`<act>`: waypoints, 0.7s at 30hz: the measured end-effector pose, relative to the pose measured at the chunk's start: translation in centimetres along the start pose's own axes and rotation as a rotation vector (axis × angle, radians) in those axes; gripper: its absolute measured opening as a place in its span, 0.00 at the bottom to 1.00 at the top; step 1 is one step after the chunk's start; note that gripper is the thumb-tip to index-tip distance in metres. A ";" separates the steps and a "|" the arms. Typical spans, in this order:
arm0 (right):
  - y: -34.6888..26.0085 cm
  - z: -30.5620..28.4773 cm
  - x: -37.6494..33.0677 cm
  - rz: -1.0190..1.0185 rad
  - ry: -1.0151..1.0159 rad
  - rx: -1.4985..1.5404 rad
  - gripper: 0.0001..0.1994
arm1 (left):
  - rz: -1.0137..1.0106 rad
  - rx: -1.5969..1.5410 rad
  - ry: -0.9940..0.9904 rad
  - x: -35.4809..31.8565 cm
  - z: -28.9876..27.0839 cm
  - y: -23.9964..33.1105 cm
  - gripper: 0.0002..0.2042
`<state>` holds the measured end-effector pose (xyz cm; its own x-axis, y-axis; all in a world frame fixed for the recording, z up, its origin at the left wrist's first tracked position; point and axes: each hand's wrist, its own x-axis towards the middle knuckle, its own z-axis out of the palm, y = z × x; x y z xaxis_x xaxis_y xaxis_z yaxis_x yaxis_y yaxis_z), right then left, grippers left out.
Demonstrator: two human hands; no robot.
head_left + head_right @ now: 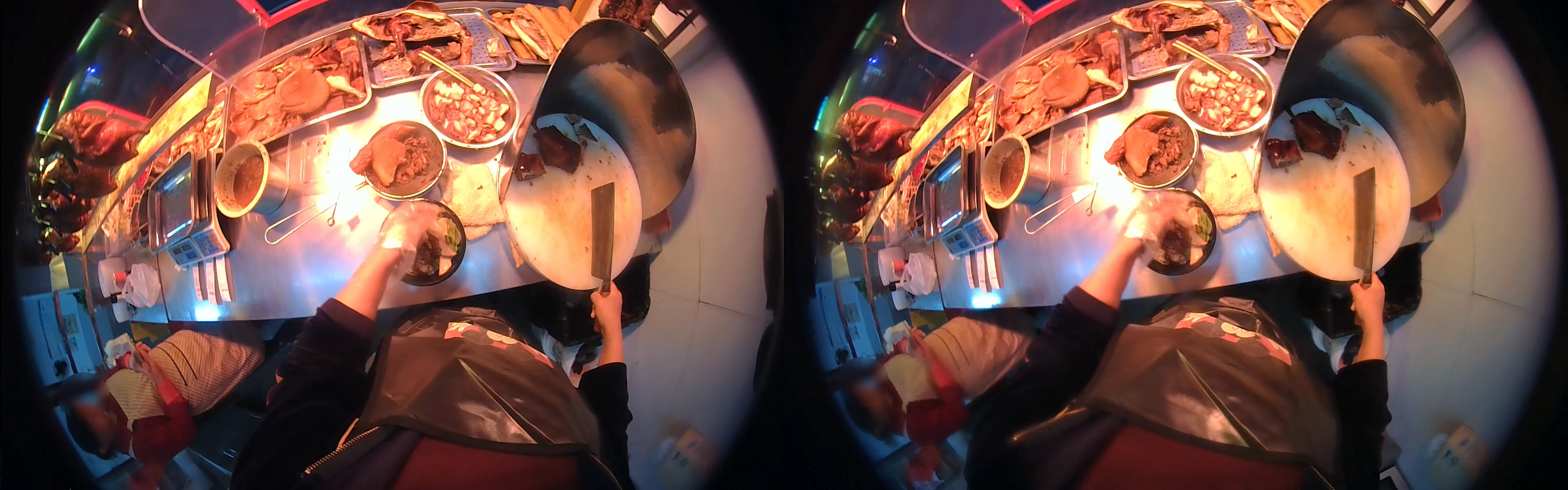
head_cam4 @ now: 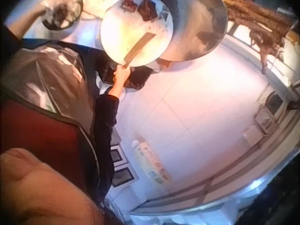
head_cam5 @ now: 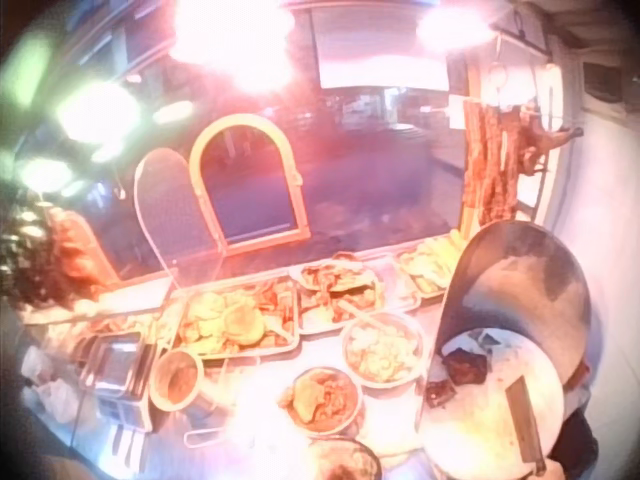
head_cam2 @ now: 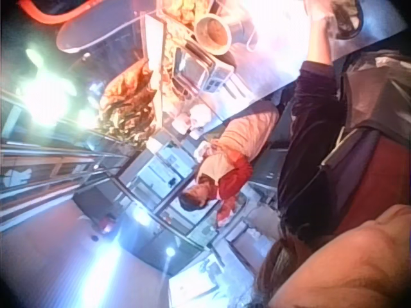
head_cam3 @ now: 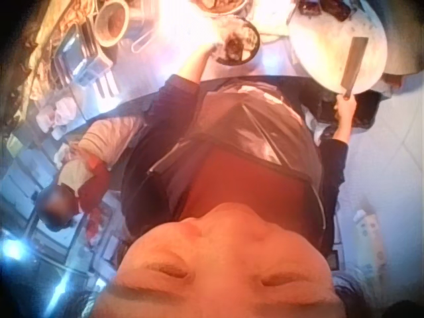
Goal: The person assembles rice bowls by placing rice and vegetables in bowls, adding fried items, and topping with sliced roasted meat. They use a cleaver to slice meat on a cutting board and ladle sauce from a pot, then arrange the components in multiple bowls.
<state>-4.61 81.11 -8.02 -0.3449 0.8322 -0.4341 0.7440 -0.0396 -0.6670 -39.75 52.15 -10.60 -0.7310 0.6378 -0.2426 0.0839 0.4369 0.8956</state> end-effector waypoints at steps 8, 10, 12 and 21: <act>-1.1 -0.1 1.6 0.024 -0.005 -0.099 0.14 | 0.179 0.643 0.055 13.4 -1.2 0.9 0.09; -1.3 0.1 1.8 0.001 0.008 -0.102 0.14 | 0.535 1.049 -0.008 14.5 -0.7 0.3 0.08; -1.2 0.2 2.1 0.013 0.017 -0.134 0.14 | 0.502 1.214 -0.124 15.8 -0.6 0.2 0.08; -0.9 0.0 2.7 0.021 -0.028 -0.082 0.14 | -0.188 -0.414 -0.410 8.2 -6.2 3.5 0.06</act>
<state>-6.17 83.43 -8.62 -0.3437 0.8161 -0.4646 0.7952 -0.0102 -0.6062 -49.67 54.97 -7.17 -0.3802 0.8019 -0.4609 -0.3518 0.3355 0.8739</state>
